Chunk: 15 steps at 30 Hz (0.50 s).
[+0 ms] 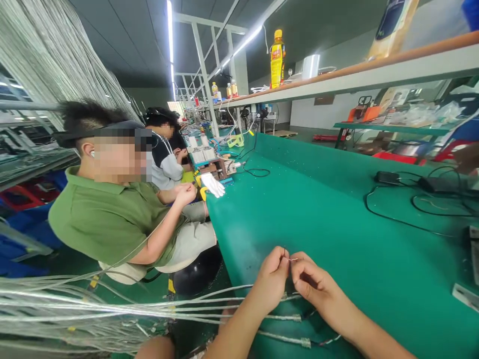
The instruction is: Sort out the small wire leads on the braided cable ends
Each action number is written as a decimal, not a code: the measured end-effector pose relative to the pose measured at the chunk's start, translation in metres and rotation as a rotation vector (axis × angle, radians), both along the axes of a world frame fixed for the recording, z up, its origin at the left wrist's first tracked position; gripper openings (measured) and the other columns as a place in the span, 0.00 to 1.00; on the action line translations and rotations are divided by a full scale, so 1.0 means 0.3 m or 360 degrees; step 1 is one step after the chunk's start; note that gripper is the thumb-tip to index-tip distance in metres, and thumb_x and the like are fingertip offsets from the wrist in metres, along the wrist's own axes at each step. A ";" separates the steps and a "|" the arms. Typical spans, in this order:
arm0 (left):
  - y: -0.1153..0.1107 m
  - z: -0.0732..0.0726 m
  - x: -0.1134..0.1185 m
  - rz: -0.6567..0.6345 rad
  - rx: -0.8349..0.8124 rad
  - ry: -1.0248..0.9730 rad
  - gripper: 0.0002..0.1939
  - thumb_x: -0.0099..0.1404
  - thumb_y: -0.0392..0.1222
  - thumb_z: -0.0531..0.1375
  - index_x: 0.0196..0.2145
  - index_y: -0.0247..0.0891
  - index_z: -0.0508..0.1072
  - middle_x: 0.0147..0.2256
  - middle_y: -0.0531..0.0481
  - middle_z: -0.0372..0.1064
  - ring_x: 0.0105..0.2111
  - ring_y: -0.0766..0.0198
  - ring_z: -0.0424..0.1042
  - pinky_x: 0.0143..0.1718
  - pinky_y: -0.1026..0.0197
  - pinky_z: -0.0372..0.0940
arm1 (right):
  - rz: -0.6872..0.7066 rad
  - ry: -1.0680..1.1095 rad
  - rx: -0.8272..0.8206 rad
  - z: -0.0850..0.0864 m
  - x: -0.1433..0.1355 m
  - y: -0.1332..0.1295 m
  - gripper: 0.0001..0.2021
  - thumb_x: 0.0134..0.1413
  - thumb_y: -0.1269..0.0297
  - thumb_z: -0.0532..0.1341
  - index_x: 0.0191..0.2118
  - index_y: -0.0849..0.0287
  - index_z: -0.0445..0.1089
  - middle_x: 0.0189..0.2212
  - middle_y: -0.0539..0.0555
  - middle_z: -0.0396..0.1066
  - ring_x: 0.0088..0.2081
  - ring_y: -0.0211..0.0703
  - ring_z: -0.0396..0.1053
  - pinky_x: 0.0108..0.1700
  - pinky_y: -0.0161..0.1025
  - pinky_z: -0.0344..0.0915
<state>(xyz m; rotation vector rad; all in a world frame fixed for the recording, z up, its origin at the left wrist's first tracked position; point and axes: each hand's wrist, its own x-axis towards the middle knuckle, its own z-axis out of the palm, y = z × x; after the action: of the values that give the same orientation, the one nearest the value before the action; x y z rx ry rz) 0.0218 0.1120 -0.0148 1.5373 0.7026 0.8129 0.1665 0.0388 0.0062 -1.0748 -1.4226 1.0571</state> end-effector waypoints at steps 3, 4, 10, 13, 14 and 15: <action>0.001 -0.004 0.007 0.0049 -0.0050 -0.0043 0.11 0.72 0.47 0.50 0.35 0.39 0.62 0.27 0.56 0.57 0.28 0.67 0.57 0.31 0.64 0.53 | -0.0249 0.0167 -0.0043 -0.008 0.000 0.004 0.11 0.64 0.54 0.57 0.33 0.53 0.64 0.35 0.49 0.61 0.36 0.43 0.58 0.38 0.38 0.55; 0.000 -0.004 0.008 0.0053 -0.0060 -0.0061 0.11 0.73 0.48 0.50 0.36 0.39 0.62 0.26 0.56 0.58 0.27 0.67 0.57 0.31 0.64 0.54 | -0.0351 0.0231 -0.0074 -0.014 0.000 0.007 0.11 0.65 0.54 0.56 0.34 0.53 0.64 0.33 0.49 0.60 0.34 0.42 0.57 0.37 0.37 0.55; 0.008 -0.016 0.004 0.0016 -0.0177 -0.0146 0.11 0.72 0.49 0.50 0.38 0.39 0.63 0.26 0.56 0.60 0.26 0.68 0.58 0.29 0.65 0.53 | -0.0549 0.0374 -0.0161 -0.033 -0.011 0.014 0.10 0.63 0.52 0.59 0.41 0.52 0.66 0.30 0.48 0.63 0.30 0.40 0.59 0.33 0.36 0.58; 0.005 -0.007 -0.004 0.0048 -0.0198 -0.0140 0.10 0.72 0.48 0.50 0.39 0.39 0.64 0.26 0.57 0.60 0.26 0.68 0.59 0.28 0.65 0.53 | -0.0601 0.0384 -0.0140 -0.034 -0.016 0.014 0.12 0.59 0.52 0.63 0.45 0.47 0.66 0.36 0.49 0.66 0.31 0.40 0.63 0.33 0.36 0.63; -0.003 0.003 -0.008 0.0063 -0.0179 -0.0116 0.09 0.72 0.46 0.51 0.39 0.39 0.65 0.26 0.56 0.60 0.27 0.67 0.60 0.29 0.65 0.54 | -0.0618 0.0366 -0.0146 -0.040 -0.013 0.011 0.13 0.57 0.51 0.64 0.46 0.46 0.67 0.38 0.50 0.67 0.34 0.42 0.66 0.35 0.37 0.65; -0.016 0.013 -0.011 0.0088 -0.0146 -0.0075 0.08 0.71 0.45 0.51 0.39 0.40 0.66 0.27 0.56 0.61 0.28 0.67 0.61 0.31 0.64 0.56 | -0.0633 0.0338 -0.0164 -0.052 -0.008 0.007 0.14 0.55 0.51 0.65 0.47 0.44 0.68 0.39 0.51 0.69 0.36 0.44 0.68 0.38 0.38 0.67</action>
<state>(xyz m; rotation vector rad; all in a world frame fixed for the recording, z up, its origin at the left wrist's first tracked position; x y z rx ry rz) 0.0183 0.1072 -0.0108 1.4173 0.7403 0.8444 0.1640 0.0409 -0.0093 -1.2192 -0.9444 0.9280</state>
